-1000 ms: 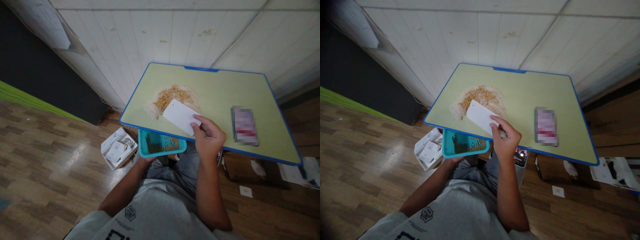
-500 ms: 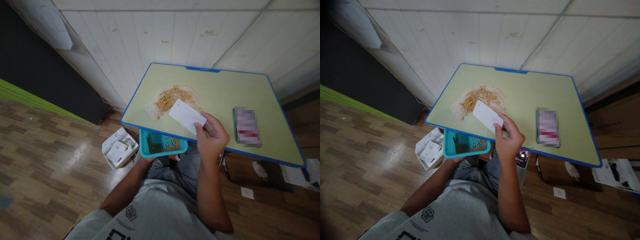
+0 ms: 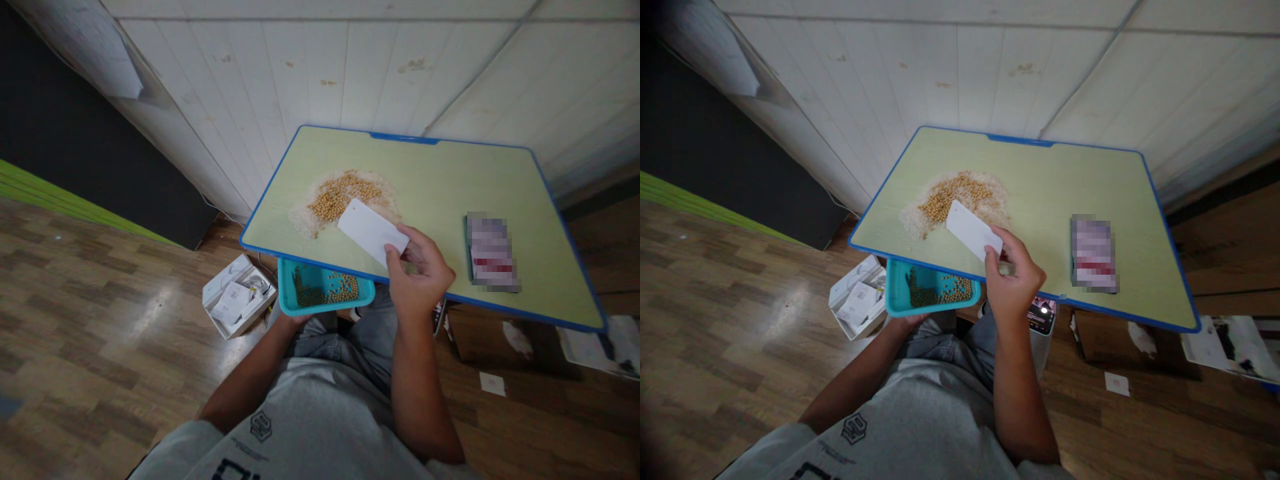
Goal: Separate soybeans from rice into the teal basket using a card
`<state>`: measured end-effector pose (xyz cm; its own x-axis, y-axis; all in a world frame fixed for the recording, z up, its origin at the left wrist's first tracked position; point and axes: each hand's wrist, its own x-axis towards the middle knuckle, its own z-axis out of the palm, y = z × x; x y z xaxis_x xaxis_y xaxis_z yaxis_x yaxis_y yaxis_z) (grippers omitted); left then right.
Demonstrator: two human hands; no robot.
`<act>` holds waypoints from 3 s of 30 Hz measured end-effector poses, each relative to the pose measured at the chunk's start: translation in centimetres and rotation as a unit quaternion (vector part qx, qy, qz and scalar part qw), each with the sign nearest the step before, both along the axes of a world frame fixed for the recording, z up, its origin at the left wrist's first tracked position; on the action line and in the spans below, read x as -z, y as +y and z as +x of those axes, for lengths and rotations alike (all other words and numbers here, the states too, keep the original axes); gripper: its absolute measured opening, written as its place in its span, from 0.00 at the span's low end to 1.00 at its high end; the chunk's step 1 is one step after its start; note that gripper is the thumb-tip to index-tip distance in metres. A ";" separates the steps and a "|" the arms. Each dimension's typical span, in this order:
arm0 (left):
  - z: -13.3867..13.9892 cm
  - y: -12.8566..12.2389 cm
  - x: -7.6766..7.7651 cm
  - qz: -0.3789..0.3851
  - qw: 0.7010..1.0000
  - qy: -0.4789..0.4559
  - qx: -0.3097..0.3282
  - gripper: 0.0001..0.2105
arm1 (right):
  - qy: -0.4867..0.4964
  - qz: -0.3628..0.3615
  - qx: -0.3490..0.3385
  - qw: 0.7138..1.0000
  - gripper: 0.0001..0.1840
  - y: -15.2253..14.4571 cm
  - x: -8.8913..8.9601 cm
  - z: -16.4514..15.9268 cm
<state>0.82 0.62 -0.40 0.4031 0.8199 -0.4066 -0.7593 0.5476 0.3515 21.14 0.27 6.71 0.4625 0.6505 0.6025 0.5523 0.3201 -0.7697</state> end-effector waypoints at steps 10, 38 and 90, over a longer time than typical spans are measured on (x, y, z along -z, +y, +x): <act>-0.5 -0.3 1.3 0.015 0.999 -0.034 0.005 0.39 | 0.003 -0.002 -0.009 1.000 0.15 -0.1 -0.2 -0.1; -0.4 -0.1 1.7 0.008 0.999 -0.036 0.004 0.38 | 0.038 -0.020 -0.023 0.999 0.15 0.3 -0.4 -0.4; -0.3 -0.2 0.3 0.057 0.992 -0.097 0.055 0.34 | 0.107 -0.020 -0.078 0.991 0.14 0.6 -1.1 0.4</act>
<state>0.53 0.42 -0.73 0.5540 0.8031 -0.2193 -0.7565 0.5956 0.2700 21.50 0.88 7.82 0.4686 0.7459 0.4733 0.3217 0.3549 -0.8778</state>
